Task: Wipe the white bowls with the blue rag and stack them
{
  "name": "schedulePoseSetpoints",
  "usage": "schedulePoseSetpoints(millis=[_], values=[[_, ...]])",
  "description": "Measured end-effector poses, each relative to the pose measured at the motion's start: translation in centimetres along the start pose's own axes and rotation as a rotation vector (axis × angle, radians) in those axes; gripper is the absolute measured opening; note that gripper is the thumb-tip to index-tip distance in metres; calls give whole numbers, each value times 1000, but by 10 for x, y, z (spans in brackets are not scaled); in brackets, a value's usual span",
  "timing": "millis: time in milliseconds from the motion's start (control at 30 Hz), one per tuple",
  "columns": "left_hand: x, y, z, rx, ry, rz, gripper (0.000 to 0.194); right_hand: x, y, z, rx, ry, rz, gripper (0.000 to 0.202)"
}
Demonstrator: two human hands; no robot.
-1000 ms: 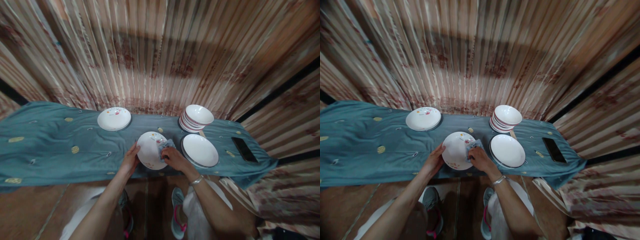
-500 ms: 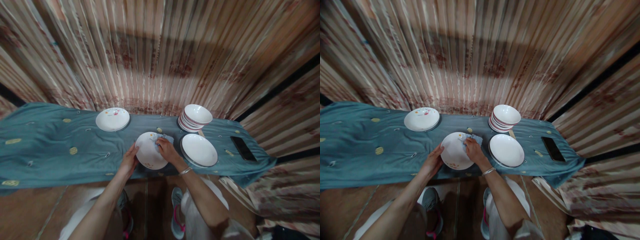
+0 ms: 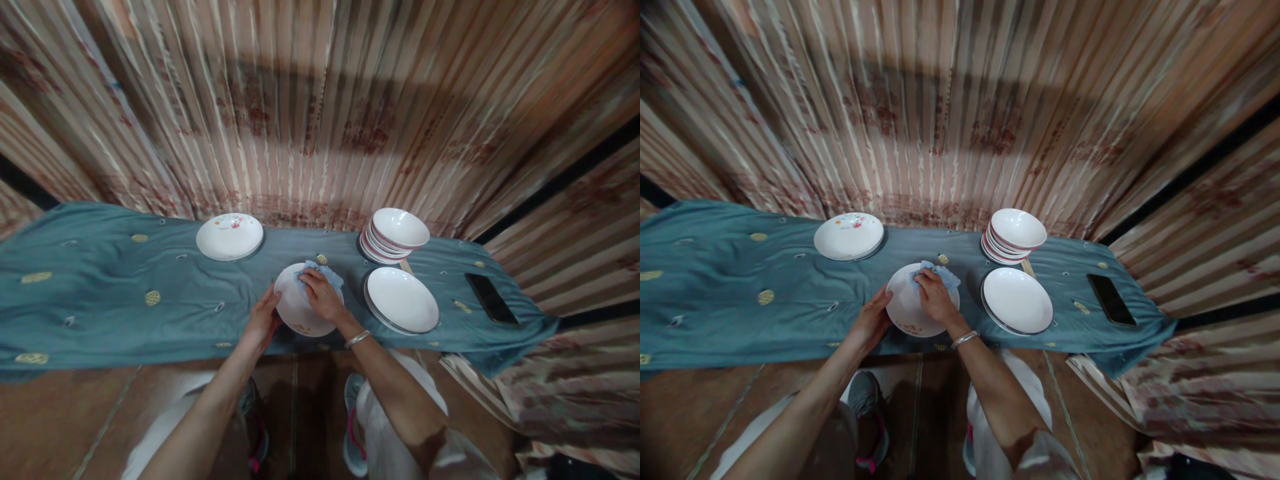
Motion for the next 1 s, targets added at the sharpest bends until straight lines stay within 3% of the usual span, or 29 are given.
schedulePoseSetpoints(millis=[133, 333, 533, 667, 767, 1000], values=[[-2, 1, -1, -9, -23, -14, 67, -8, -9, 2, 0, -35, 70, 38], [-2, 0, 0, -5, -55, -22, 68, -11, -42, -1, 87, -85, 169, 35], [0, 0, 1, -3, -12, -37, 51, -5, -62, -17, 114, -198, 254, 35], [4, 1, 1, 10, 50, -58, 39, 4, -64, -30, 128, -252, 325, 33], [3, 2, 1, 2, 50, -19, 41, 12, -58, -41, 96, -263, 313, 35], [2, 4, -1, 15, 39, 44, 45, 37, -39, -58, -21, -164, 19, 47]])
Point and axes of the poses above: each hand's wrist, its own z-axis towards the middle knuckle, its own x-axis out of the back of the hand, y = z × x, the point moved 7 cm from there along z, towards the middle knuckle, and after that the axes turned 10 degrees about x, right-handed, at the moved point
